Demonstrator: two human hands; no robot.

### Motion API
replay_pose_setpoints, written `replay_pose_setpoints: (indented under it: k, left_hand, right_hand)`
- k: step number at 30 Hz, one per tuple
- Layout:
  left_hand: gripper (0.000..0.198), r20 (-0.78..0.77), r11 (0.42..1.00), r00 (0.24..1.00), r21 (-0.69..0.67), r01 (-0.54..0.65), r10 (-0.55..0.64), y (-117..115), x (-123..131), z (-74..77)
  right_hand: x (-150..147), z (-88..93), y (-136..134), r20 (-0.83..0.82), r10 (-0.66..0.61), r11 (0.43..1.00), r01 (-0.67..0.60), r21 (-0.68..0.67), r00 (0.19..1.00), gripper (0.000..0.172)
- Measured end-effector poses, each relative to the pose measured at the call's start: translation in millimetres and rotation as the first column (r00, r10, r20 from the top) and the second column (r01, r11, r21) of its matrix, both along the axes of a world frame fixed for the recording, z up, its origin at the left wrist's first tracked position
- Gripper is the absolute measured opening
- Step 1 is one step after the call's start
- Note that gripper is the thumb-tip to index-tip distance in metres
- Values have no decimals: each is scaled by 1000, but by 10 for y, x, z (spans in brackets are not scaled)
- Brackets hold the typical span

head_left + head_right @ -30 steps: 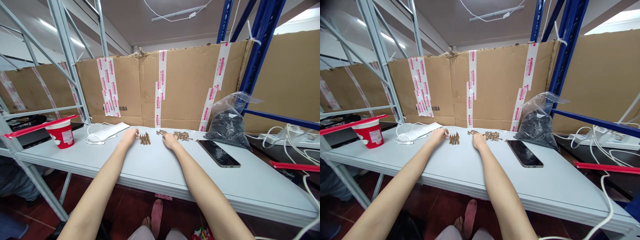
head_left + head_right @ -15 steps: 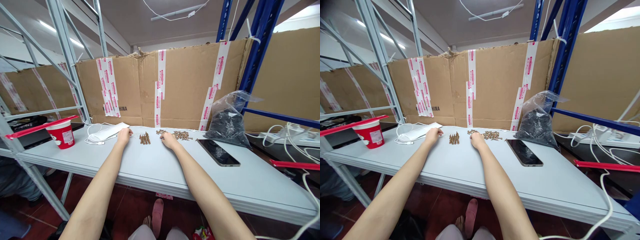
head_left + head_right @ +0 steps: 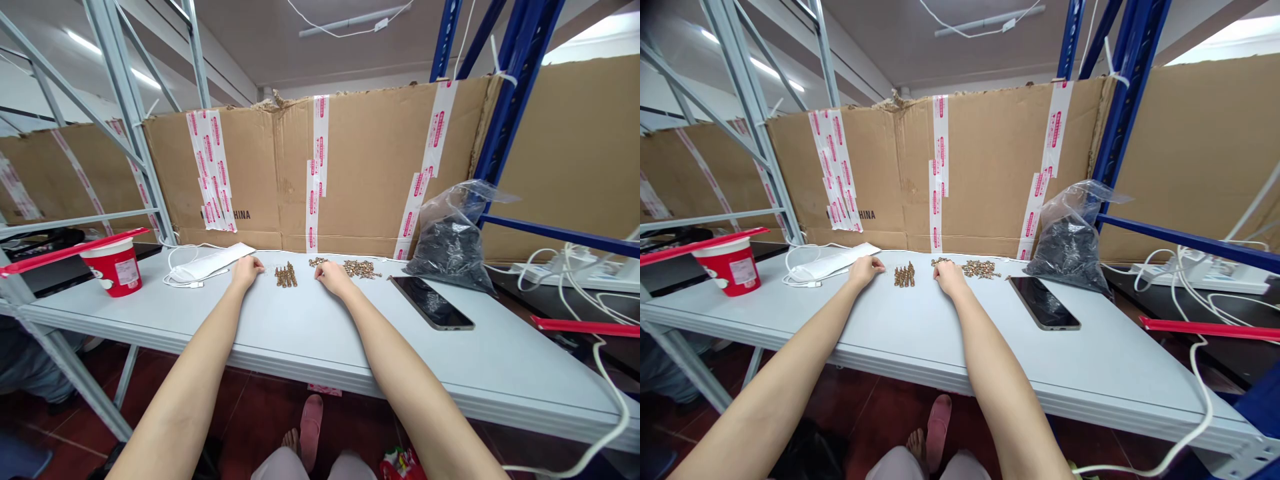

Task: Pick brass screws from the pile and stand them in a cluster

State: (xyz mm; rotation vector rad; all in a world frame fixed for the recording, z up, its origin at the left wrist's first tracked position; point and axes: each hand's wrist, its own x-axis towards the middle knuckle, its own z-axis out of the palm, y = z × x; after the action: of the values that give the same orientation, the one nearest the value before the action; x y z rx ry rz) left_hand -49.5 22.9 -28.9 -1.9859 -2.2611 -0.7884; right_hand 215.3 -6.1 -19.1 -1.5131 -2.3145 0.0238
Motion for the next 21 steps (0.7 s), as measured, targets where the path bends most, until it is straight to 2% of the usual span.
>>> replay_pose_setpoints:
  k: [21]
  left_hand:
    - [14, 1, 993, 995, 75, 95, -95, 112, -10, -124]
  right_hand:
    - [-9, -23, 38, 51, 6, 1000, -7, 23, 999, 22]
